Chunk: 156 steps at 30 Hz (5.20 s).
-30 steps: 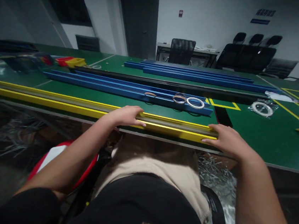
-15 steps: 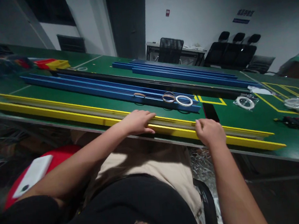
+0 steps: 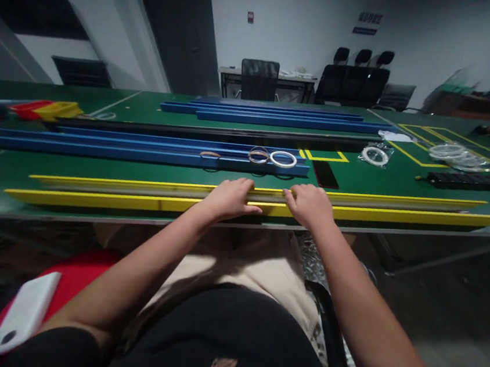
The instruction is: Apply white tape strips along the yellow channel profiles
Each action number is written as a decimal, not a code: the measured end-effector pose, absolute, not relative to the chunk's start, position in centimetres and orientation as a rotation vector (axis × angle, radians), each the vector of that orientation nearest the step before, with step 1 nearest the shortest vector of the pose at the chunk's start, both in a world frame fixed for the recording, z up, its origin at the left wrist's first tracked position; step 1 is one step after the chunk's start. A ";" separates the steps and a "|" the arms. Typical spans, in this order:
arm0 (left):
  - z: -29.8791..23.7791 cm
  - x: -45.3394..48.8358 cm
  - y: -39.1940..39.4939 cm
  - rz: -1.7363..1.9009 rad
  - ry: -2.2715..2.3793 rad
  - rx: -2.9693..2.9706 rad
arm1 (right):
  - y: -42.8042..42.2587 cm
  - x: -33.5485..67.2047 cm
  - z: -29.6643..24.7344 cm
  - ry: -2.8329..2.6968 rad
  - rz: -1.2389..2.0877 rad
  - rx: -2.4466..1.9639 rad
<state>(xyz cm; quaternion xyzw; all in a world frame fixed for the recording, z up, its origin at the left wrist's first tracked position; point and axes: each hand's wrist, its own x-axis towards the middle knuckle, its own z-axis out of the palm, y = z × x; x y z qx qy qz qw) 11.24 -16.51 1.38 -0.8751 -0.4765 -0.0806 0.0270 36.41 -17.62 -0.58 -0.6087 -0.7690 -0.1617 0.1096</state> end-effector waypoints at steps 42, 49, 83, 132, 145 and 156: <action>0.1 8.0 -17.8 -0.990 -1.394 -2.785 | -18.7 36.4 -1.6 -2.176 -0.425 -1.662; -2.6 2.9 -17.4 -1.027 -1.555 -2.616 | -19.0 34.2 -2.4 -1.927 -0.362 -1.620; -4.6 3.2 -17.4 -0.673 -1.727 -2.566 | -19.5 29.1 -6.2 -1.953 -0.514 -1.284; -4.6 3.9 -15.3 -1.507 -2.351 -2.854 | -15.4 25.4 2.4 -2.659 0.050 -1.202; -3.7 4.9 -16.6 -1.476 -2.388 -2.720 | -14.6 23.6 3.2 -2.882 -0.217 -1.157; -3.5 4.8 -16.7 -1.527 -2.340 -2.776 | -14.3 22.7 3.5 -2.931 -0.205 -1.093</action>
